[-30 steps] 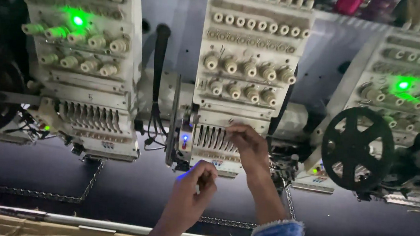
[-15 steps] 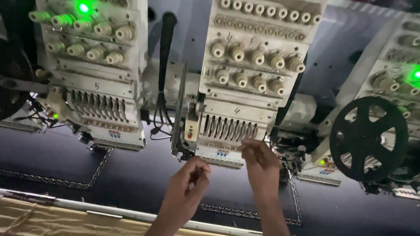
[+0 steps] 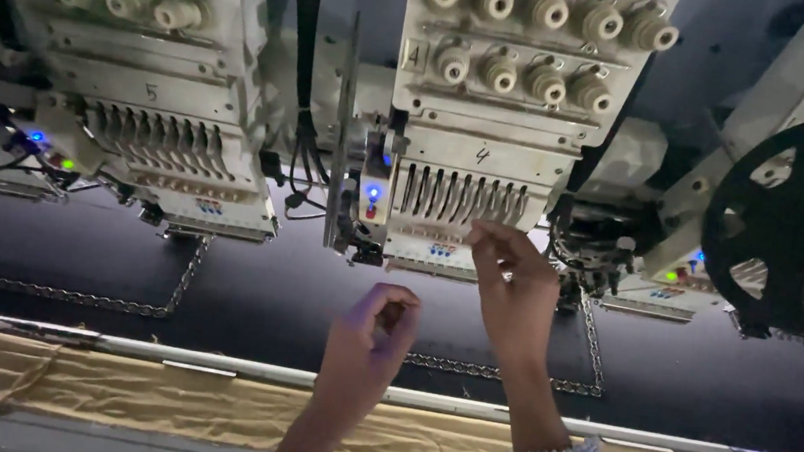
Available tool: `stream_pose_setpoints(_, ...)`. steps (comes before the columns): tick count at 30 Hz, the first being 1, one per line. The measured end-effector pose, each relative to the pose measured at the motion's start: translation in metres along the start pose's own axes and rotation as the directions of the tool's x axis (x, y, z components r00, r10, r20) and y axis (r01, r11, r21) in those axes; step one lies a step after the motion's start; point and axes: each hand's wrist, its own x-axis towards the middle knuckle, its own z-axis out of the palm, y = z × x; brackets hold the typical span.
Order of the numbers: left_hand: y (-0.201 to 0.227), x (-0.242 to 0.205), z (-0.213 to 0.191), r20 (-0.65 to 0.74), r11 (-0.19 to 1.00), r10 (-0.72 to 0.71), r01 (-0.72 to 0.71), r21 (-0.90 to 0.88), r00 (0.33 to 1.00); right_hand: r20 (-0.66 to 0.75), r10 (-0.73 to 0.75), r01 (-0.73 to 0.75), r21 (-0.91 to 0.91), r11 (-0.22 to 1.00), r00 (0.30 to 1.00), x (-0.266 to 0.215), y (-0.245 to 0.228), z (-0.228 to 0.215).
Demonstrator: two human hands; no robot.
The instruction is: Threading the needles and thread guides of a multi-head industrial embroidery machine.
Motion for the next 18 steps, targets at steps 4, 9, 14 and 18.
stream_pose_setpoints(4,-0.02,0.003,0.013,0.061,0.976,0.157,-0.164,0.143,0.986,-0.059,-0.173,0.173,-0.018,0.985,0.983,0.002,-0.002,0.004)
stream_pose_setpoints(9,0.016,0.022,0.019,-0.195,0.892,0.228,-0.124,0.436,0.954,-0.108,-0.143,0.135,-0.076,0.988,0.984,0.004,-0.005,0.003)
stream_pose_setpoints(14,0.044,0.063,0.039,-0.297,0.813,0.435,-0.229,0.535,0.85,-0.098,-0.18,0.171,-0.097,0.981,0.979,0.004,-0.004,0.0)
stream_pose_setpoints(18,0.023,0.085,0.052,-0.333,0.749,0.464,-0.163,0.643,0.821,-0.103,-0.142,0.13,-0.115,0.985,0.984,0.001,-0.002,-0.005)
